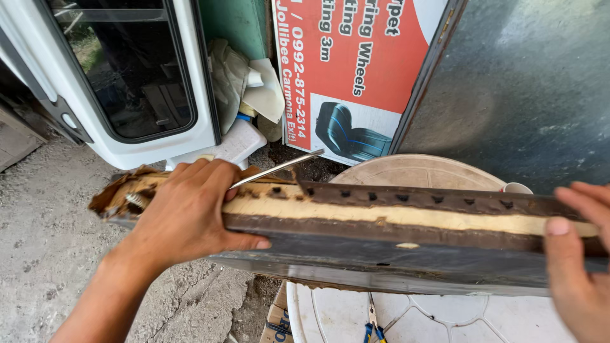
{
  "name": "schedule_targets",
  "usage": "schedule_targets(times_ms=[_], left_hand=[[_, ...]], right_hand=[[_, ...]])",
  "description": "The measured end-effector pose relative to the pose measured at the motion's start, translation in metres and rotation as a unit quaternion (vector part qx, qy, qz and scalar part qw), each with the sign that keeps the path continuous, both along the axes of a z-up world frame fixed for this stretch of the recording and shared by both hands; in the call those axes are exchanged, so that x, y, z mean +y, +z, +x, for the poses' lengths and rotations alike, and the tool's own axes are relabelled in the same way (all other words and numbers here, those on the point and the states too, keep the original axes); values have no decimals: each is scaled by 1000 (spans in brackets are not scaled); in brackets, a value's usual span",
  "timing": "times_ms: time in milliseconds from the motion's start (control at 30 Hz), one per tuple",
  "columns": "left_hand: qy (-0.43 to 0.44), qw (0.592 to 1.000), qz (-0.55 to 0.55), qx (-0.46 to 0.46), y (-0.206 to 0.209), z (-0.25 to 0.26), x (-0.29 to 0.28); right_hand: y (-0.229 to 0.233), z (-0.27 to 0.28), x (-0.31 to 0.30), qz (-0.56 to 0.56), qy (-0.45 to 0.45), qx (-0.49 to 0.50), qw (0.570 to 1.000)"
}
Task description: The person uses a metal rod and pliers to scrape and remove material from a long, dark wooden beam resting on a white plastic lid. The person repeatedly scrapes along the beam's surface and uses pliers to pull out loosened pieces.
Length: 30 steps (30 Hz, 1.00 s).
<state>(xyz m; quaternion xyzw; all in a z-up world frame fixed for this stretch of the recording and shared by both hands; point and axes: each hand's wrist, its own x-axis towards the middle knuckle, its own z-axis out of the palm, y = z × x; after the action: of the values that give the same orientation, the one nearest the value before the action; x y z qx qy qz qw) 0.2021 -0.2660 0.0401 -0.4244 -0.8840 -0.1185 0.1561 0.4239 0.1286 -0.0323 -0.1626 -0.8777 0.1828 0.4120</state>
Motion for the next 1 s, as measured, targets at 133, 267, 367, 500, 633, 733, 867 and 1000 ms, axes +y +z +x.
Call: schedule_targets(times_ms=[133, 267, 367, 500, 633, 733, 867, 1000], left_hand=[[16, 999, -17, -44, 2, -9, 6], [-25, 999, 31, -18, 3, -18, 8], [-52, 997, 53, 9, 0, -22, 5], [-49, 996, 69, 4, -1, -20, 4], [-18, 997, 66, -33, -4, -21, 2], [-88, 989, 123, 12, -5, -21, 0], [-123, 978, 150, 70, -6, -21, -3], [-18, 999, 32, -26, -2, -27, -4]], right_hand=[[35, -20, -103, 147, 119, 43, 981], [58, -86, -165, 145, 265, 56, 952], [65, -126, -196, 155, 287, 28, 945], [68, -149, -226, 170, 203, 28, 964], [61, -165, -236, 89, 173, 17, 981], [62, -185, -230, -140, 240, 66, 958], [73, -208, -204, -451, 347, 255, 782], [95, -163, -121, -436, 306, 335, 777]])
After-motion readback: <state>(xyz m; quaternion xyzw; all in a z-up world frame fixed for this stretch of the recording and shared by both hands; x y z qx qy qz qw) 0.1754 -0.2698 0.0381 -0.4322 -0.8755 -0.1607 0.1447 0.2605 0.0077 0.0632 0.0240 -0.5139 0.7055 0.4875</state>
